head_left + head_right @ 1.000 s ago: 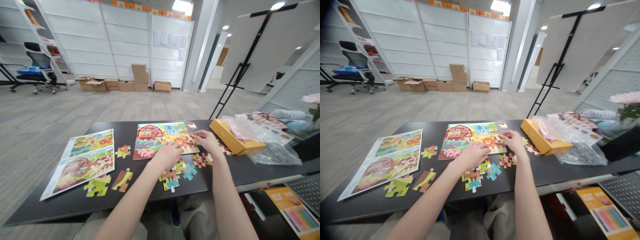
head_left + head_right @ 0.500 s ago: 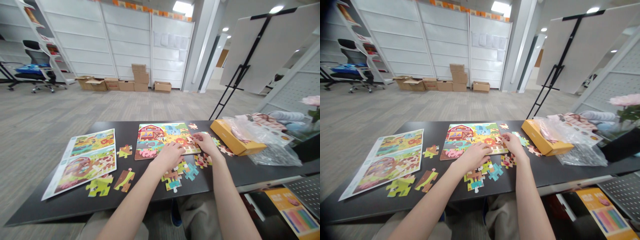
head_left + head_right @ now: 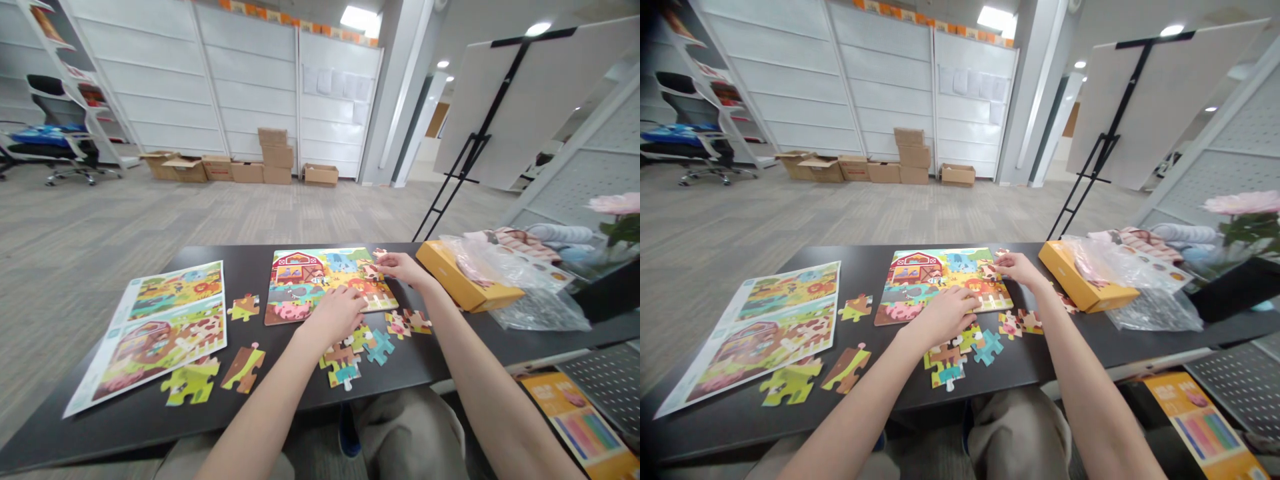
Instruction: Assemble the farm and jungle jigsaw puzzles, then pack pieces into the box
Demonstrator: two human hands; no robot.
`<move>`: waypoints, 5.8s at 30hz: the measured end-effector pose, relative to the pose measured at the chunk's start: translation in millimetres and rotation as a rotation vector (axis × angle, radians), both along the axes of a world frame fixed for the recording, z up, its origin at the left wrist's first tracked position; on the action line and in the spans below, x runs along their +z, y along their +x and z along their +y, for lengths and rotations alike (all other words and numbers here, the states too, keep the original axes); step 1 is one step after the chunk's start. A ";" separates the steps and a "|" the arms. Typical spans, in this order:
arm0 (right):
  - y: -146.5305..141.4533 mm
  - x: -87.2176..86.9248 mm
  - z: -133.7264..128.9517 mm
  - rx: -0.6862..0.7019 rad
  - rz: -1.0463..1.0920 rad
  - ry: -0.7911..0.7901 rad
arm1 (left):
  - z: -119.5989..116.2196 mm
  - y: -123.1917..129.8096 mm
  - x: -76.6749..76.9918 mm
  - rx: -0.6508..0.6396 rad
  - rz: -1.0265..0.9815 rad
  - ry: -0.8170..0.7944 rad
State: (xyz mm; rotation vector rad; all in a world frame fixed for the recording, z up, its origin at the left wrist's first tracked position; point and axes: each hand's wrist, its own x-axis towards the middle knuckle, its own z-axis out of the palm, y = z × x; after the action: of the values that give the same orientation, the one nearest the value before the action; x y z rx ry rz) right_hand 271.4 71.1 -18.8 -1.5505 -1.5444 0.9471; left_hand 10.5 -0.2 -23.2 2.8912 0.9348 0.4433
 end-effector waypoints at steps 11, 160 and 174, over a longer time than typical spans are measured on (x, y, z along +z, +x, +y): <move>11.4 3.0 6.4 -0.019 -0.249 0.131 | 1.9 -3.3 1.2 -0.005 0.002 -0.065; 19.0 11.1 -4.8 0.522 -0.478 0.018 | 0.0 -4.6 6.6 0.013 -0.005 -0.119; 12.8 8.5 -5.2 0.456 -0.373 -0.054 | 0.0 -5.0 7.3 0.019 0.016 -0.105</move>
State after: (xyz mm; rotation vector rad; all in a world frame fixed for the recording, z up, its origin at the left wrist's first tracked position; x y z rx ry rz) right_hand 284.2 65.9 -10.3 -1.4996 -2.2187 0.9831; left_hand 5.5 -0.2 -15.9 2.7979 0.9583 0.3611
